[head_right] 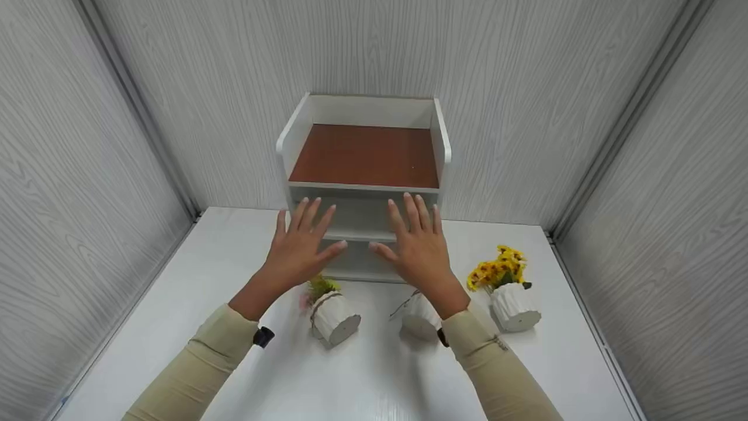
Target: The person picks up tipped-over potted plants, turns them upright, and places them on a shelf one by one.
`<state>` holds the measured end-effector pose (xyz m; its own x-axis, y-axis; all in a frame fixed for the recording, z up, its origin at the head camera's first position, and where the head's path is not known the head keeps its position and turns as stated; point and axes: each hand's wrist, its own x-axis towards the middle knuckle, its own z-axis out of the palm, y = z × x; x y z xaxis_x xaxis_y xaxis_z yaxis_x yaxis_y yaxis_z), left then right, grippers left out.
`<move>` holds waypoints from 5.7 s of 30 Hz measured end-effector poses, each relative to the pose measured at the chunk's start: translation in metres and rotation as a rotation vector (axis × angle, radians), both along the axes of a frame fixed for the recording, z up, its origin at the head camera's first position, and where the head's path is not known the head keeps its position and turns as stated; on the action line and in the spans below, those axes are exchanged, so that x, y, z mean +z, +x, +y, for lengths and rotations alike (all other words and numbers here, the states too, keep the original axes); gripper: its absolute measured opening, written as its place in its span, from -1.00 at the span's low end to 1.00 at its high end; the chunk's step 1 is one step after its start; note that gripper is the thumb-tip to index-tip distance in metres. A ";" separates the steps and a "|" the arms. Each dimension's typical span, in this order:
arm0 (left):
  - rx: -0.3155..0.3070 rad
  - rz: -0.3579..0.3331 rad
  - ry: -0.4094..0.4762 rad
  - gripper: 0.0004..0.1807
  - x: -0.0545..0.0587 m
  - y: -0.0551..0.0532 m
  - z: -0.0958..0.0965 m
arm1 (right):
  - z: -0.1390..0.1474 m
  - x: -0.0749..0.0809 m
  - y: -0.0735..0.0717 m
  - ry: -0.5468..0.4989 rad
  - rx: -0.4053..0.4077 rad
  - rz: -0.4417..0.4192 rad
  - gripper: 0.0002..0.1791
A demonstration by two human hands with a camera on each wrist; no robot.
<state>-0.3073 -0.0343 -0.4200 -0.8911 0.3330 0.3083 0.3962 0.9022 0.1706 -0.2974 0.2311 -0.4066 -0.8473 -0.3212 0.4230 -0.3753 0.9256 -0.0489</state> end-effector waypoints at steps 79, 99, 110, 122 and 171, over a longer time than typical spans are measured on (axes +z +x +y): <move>0.048 0.143 0.842 -0.41 0.016 -0.098 -0.058 | 0.212 -0.160 0.026 -0.429 -0.547 -0.431 0.09; 0.050 0.145 0.834 -0.40 0.017 -0.098 -0.059 | 0.214 -0.177 0.028 -0.478 -0.553 -0.413 -0.02; 0.046 0.134 0.835 -0.39 0.017 -0.100 -0.059 | 0.209 -0.187 0.038 -0.638 -0.605 -0.370 -0.02; 0.020 0.156 0.832 -0.41 0.018 -0.099 -0.059 | 0.211 -0.199 0.060 -0.787 -0.633 -0.249 -0.05; 0.024 0.142 0.849 -0.41 0.014 -0.098 -0.061 | 0.210 -0.211 0.088 -1.004 -0.721 -0.445 0.22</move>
<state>-0.4049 -0.0952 -0.4055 -0.8289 -0.0796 0.5537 0.4475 0.4996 0.7417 -0.2092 0.4410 -0.6178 -0.8231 0.5485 -0.1471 0.4118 0.3981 -0.8197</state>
